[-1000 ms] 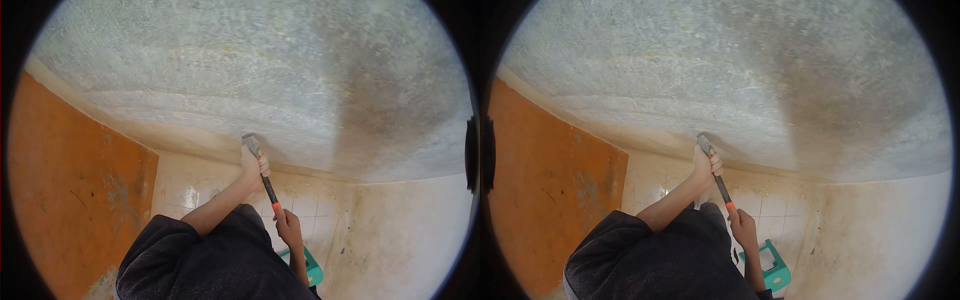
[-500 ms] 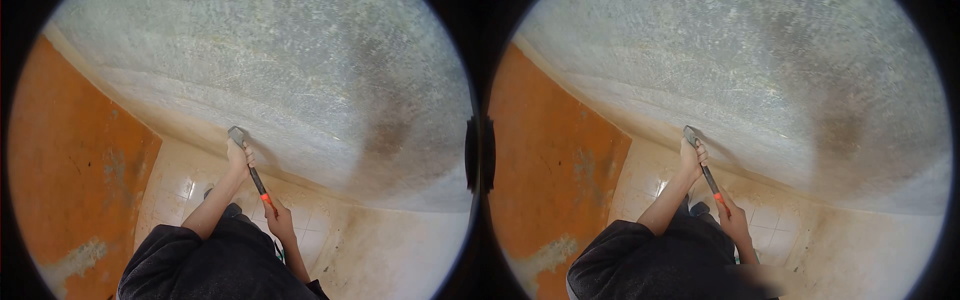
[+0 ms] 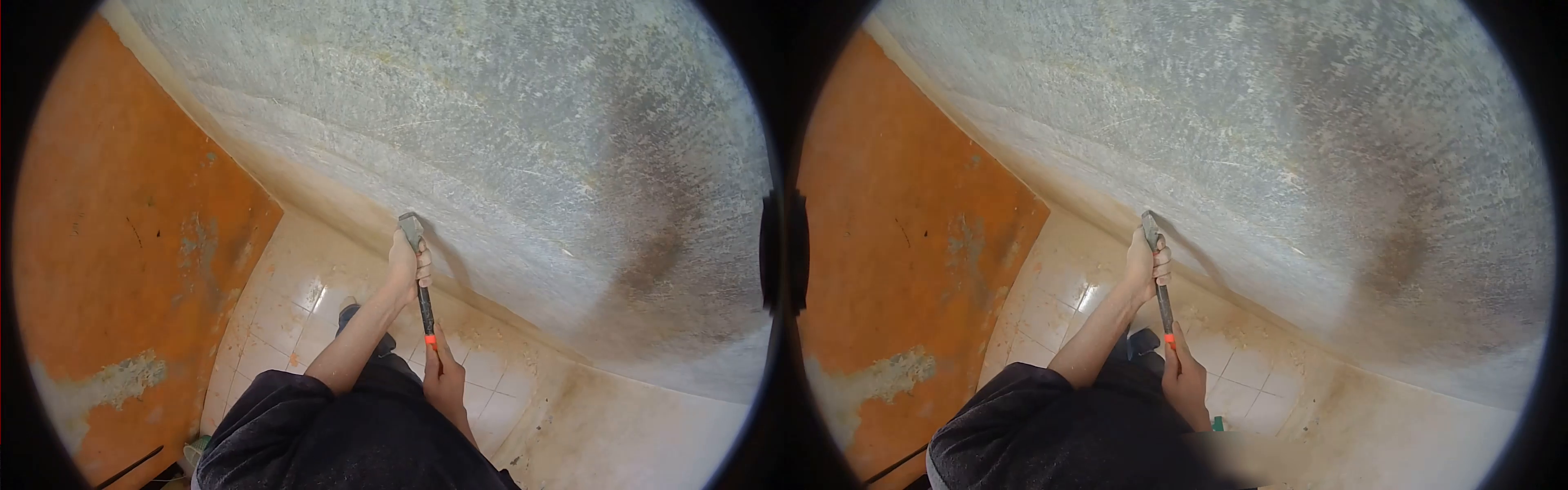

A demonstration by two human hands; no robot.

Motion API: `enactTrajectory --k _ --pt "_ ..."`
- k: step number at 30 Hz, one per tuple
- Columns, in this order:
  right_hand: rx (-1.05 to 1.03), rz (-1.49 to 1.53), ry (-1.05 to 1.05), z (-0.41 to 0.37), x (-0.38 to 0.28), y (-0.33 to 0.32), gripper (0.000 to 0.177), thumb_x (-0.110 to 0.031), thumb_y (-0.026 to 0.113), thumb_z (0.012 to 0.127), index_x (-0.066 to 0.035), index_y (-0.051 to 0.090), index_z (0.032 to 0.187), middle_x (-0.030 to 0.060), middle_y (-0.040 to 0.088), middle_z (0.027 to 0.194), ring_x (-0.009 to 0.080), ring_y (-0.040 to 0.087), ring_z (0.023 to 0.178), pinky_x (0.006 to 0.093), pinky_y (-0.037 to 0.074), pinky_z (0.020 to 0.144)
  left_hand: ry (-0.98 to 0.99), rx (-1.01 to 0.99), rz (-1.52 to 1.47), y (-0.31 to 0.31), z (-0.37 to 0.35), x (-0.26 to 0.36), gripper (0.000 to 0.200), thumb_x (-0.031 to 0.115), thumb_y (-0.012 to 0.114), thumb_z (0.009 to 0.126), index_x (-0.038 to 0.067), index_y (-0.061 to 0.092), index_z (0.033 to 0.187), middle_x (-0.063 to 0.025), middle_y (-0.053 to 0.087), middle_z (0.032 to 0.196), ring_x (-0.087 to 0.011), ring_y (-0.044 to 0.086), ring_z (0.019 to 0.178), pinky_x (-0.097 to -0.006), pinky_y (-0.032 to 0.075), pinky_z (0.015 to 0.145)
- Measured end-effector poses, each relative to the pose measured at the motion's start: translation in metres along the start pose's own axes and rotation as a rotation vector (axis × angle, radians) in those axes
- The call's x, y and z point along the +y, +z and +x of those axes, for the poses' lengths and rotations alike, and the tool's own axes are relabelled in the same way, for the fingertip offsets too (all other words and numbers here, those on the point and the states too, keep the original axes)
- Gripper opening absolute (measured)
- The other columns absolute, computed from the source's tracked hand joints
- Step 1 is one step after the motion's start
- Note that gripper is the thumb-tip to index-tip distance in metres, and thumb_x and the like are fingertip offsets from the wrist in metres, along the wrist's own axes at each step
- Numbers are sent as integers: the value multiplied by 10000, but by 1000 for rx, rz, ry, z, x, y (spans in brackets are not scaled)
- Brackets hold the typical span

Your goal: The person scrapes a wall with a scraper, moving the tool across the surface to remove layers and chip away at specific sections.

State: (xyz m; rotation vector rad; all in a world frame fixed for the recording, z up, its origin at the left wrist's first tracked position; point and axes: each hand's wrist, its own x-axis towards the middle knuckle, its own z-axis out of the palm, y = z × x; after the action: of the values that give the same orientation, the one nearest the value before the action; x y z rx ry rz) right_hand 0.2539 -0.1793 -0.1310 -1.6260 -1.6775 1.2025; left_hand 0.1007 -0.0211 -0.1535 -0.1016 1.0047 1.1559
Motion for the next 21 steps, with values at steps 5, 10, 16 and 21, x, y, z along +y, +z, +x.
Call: enactTrajectory --k 5,10,16,21 --pt "-17 26 40 3 -2 5 440 -136 515 980 -92 482 1416 146 575 657 209 560 539 314 457 557 22 38 26 -5 3 3 381 433 257 978 178 410 739 79 205 509 -70 158 382 -261 170 356" --pt "-34 4 37 10 2 -9 436 -139 518 980 -109 489 1414 160 582 671 215 587 568 323 464 563 32 61 -3 -4 8 -4 395 459 256 979 183 412 742 80 199 512 -69 155 384 -262 168 358" --pt "-3 20 37 6 -2 -8 427 -133 527 979 -98 502 1403 151 571 655 207 545 523 313 446 538 12 51 -11 -2 6 -7 411 479 256 980 182 408 739 81 197 510 -66 156 377 -262 166 349" --pt "-16 -6 19 13 -5 -8 410 -131 521 980 -82 519 1387 150 545 631 191 516 506 305 429 526 30 38 -27 -9 11 4 399 453 250 983 182 408 735 83 197 511 -66 154 385 -257 172 355"
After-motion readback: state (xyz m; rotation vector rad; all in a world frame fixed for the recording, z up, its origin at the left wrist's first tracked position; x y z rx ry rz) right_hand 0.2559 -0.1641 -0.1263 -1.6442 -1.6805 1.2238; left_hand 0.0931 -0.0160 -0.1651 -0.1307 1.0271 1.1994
